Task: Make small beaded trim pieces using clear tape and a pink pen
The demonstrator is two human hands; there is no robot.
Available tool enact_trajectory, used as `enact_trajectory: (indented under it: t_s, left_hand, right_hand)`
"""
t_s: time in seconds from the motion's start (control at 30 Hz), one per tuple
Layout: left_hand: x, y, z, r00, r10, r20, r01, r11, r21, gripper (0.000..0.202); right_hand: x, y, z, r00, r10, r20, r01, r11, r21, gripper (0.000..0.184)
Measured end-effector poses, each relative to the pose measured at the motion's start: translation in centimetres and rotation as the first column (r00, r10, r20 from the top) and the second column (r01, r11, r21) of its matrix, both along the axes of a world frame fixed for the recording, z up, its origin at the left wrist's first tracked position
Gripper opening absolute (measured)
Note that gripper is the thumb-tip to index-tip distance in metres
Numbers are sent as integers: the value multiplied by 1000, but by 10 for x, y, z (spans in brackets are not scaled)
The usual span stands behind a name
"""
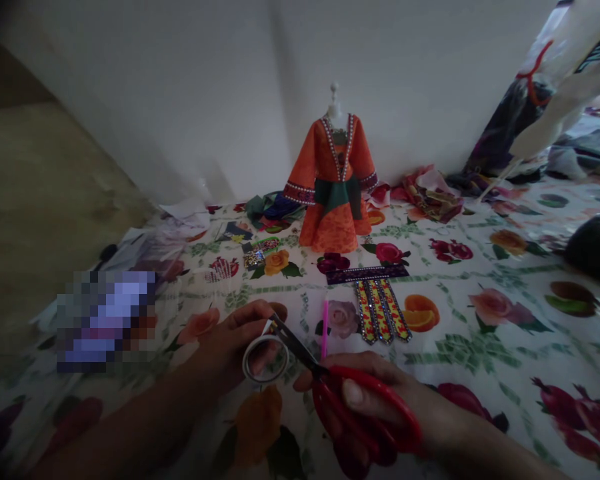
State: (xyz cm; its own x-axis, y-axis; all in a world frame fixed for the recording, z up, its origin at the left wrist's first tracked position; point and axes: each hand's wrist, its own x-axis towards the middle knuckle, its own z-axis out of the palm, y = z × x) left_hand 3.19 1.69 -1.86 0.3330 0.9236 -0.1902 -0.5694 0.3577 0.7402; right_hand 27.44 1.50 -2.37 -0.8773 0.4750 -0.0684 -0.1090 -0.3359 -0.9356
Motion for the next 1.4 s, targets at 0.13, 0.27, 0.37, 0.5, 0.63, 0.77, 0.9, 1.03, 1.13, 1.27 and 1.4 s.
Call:
enact_trajectory:
  t_s: [0.13, 0.27, 0.37, 0.5, 0.63, 0.77, 0.9, 1.03, 1.13, 1.27, 1.4]
  left_hand:
    - [1, 0, 1, 1000, 10, 5, -10, 1000, -11, 14]
    - [2, 0, -1, 1000, 11, 6, -11, 1000, -17, 12]
    - [3, 0, -3, 1000, 6, 10, -6, 1000, -11, 11]
    - [4, -1, -3, 1000, 4, 14, -4, 1000, -6, 10]
    - [4, -2, -3, 1000, 0, 12, 0, 1000, -11, 9]
    - [5, -1, -4, 1000, 6, 16, -5, 1000, -15, 10]
    - [6, -1, -6, 1000, 6, 21, -6, 1000, -18, 11]
    - [6, -1, -7, 1000, 12, 21, -11, 1000, -22, 13]
    - [6, -1, -7, 1000, 19, 16, -19, 999, -39, 14]
    - [8, -2, -3, 999, 46, -4, -46, 996, -75, 17]
    - [11, -3, 2, 998, 49, -34, -53, 992, -115, 16]
  right_hand:
    - [-1, -1, 8, 997, -58, -46, 54, 995, -90, 50]
    - [-2, -5, 5, 995, -81, -60, 77, 995, -70, 51]
    - [-3, -7, 1, 990, -104, -96, 97, 992, -77, 45]
    - [-3, -5, 9, 995, -84, -51, 80, 994, -76, 46]
    - [-3, -2, 13, 996, -82, -39, 77, 991, -109, 43]
    - [-1, -2, 5, 996, -70, -63, 60, 988, -140, 41]
    - [-2, -2, 1, 994, -74, -79, 61, 985, -162, 35]
    - [-3, -1, 5, 993, -66, -97, 47, 980, -191, 36]
    - [-3, -1, 7, 995, -76, -62, 64, 984, -166, 37]
    - [-2, -3, 2, 995, -96, -15, 92, 982, -167, 38]
    - [-3, -4, -1, 992, -123, -30, 114, 974, -197, 38]
